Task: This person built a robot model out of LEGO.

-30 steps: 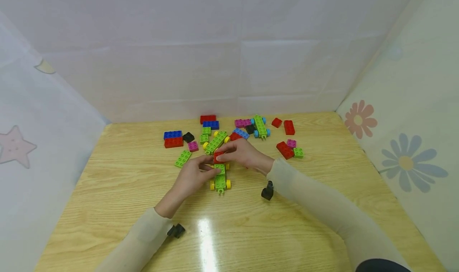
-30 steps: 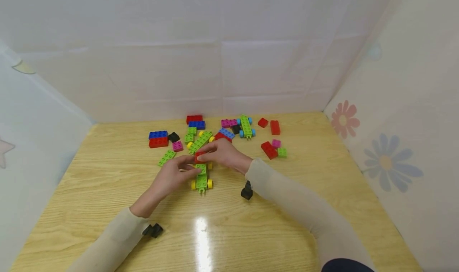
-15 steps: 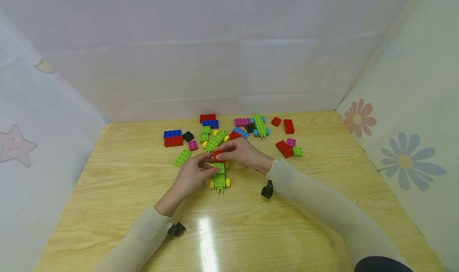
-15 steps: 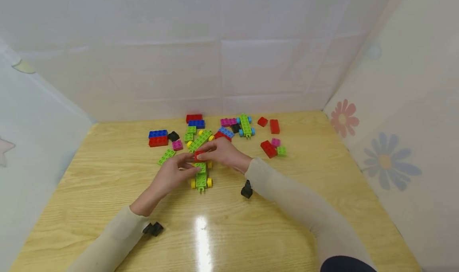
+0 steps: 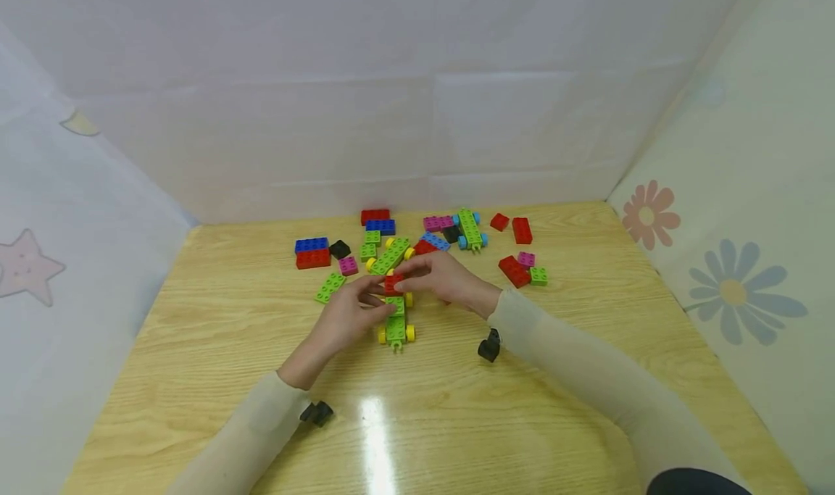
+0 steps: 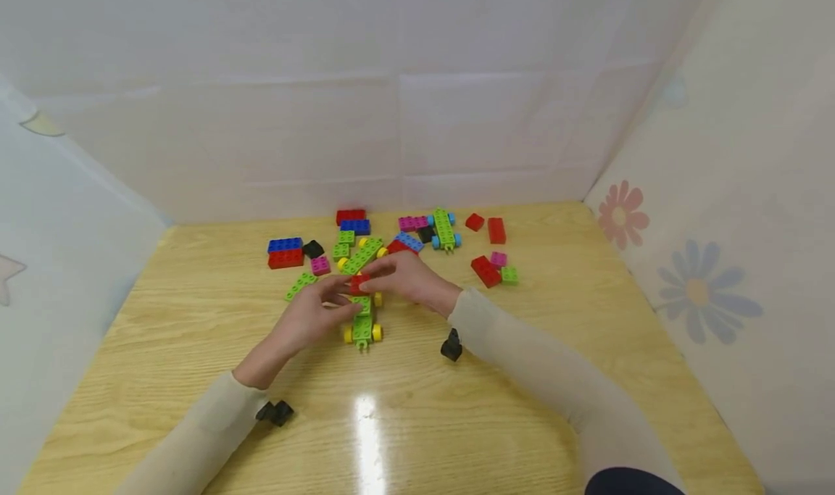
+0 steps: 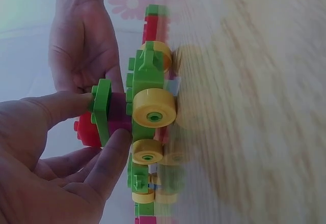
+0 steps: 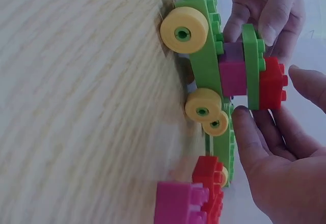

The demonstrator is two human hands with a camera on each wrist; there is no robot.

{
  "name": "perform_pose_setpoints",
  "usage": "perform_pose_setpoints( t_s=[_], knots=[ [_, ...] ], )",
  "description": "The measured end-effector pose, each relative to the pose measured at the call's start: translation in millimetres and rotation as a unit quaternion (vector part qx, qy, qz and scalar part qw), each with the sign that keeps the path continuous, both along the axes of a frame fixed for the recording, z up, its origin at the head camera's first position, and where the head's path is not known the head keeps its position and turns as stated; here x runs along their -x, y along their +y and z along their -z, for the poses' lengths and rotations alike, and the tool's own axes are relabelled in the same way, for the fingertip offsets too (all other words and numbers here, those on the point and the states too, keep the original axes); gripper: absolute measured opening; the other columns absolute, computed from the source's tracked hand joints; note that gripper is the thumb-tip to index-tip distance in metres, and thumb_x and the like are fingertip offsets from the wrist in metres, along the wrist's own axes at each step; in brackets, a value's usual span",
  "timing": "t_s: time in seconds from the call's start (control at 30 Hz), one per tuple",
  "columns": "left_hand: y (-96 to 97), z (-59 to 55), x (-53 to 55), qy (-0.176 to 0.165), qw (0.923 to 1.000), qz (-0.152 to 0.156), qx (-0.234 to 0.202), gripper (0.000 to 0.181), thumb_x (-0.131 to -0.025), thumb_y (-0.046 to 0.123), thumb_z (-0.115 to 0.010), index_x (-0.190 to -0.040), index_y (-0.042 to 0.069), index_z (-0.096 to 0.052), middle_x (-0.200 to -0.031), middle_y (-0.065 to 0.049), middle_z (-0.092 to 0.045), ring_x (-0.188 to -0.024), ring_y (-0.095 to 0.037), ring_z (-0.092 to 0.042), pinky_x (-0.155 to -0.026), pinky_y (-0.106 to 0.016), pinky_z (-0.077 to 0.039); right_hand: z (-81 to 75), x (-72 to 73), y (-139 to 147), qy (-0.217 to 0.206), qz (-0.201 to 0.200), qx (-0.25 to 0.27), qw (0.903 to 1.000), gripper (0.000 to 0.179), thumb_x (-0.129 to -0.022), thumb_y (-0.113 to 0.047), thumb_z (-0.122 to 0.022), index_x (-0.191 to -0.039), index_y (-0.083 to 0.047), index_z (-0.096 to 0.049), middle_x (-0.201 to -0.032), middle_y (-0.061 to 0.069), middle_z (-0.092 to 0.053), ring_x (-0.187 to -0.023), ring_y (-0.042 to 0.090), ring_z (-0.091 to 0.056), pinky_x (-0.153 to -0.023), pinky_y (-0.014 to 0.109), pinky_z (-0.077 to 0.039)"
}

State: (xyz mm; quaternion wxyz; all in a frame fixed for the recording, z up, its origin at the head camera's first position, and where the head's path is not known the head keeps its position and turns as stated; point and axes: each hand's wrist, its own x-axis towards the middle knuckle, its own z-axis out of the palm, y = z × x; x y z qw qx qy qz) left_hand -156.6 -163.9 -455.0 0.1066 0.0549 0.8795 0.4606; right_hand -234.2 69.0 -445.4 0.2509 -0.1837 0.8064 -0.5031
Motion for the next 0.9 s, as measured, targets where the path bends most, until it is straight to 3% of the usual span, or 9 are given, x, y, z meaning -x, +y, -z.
perform_pose_setpoints(
  t_s=[0.13,0.3,0.53,0.77,0.9],
  knots=[
    [-5.4,0.2,0.7,0.0,1.0,-0.001,0.002,0.066,-0.105,0.03,-0.081,-0.162,0.009,-0.056,-0.143,-0.015,-0.074,-0.121,-0.031,-0.076,-0.097,-0.044,-0.068,-5.9,1.2,8,0.007,-0.012,-0.005,0.9999,0.047,-0.105,-0.033,-0.081,-0.148,-0.015,-0.073,-0.143,0.001,-0.078,-0.132,0.022,-0.072,-0.118,0.048,-0.059],
    [-15.0,-0.7,-0.8,-0.001,0.9998,-0.007,0.017,0.067,-0.105,0.033,-0.08,-0.164,0.01,-0.055,-0.146,-0.015,-0.073,-0.124,-0.031,-0.075,-0.1,-0.045,-0.067,-11.8,2.1,18,0.003,-0.023,0.008,0.9997,0.047,-0.107,-0.025,-0.079,-0.151,-0.012,-0.07,-0.151,0.013,-0.073,-0.137,0.026,-0.072,-0.12,0.048,-0.058],
    [-33.6,-2.6,-3.3,0.0,0.9997,-0.012,0.022,0.071,-0.106,0.032,-0.079,-0.167,0.009,-0.051,-0.148,-0.017,-0.072,-0.125,-0.032,-0.074,-0.099,-0.043,-0.067,-14.6,5.8,28,-0.006,-0.003,0.012,0.9999,0.043,-0.107,-0.022,-0.079,-0.148,-0.014,-0.072,-0.148,0.012,-0.075,-0.132,0.024,-0.074,-0.115,0.045,-0.061],
    [-51.2,-5.2,-5.3,0.004,0.9991,-0.006,0.041,0.072,-0.107,0.032,-0.078,-0.168,0.009,-0.049,-0.149,-0.019,-0.071,-0.126,-0.034,-0.074,-0.101,-0.046,-0.067,-13.3,8.9,36,-0.021,0.011,0.024,0.9994,0.047,-0.107,-0.023,-0.08,-0.15,-0.006,-0.069,-0.152,0.018,-0.071,-0.132,0.028,-0.073,-0.12,0.058,-0.056],
    [-59.8,-6.6,-5.0,-0.002,0.9986,-0.009,0.052,0.071,-0.107,0.034,-0.077,-0.167,0.008,-0.05,-0.15,-0.019,-0.071,-0.128,-0.035,-0.073,-0.104,-0.049,-0.065,-14.7,8.3,38,-0.026,0.021,0.026,0.9991,0.05,-0.106,-0.024,-0.08,-0.151,-0.006,-0.068,-0.154,0.018,-0.07,-0.132,0.029,-0.073,-0.118,0.057,-0.058]
  ],
)
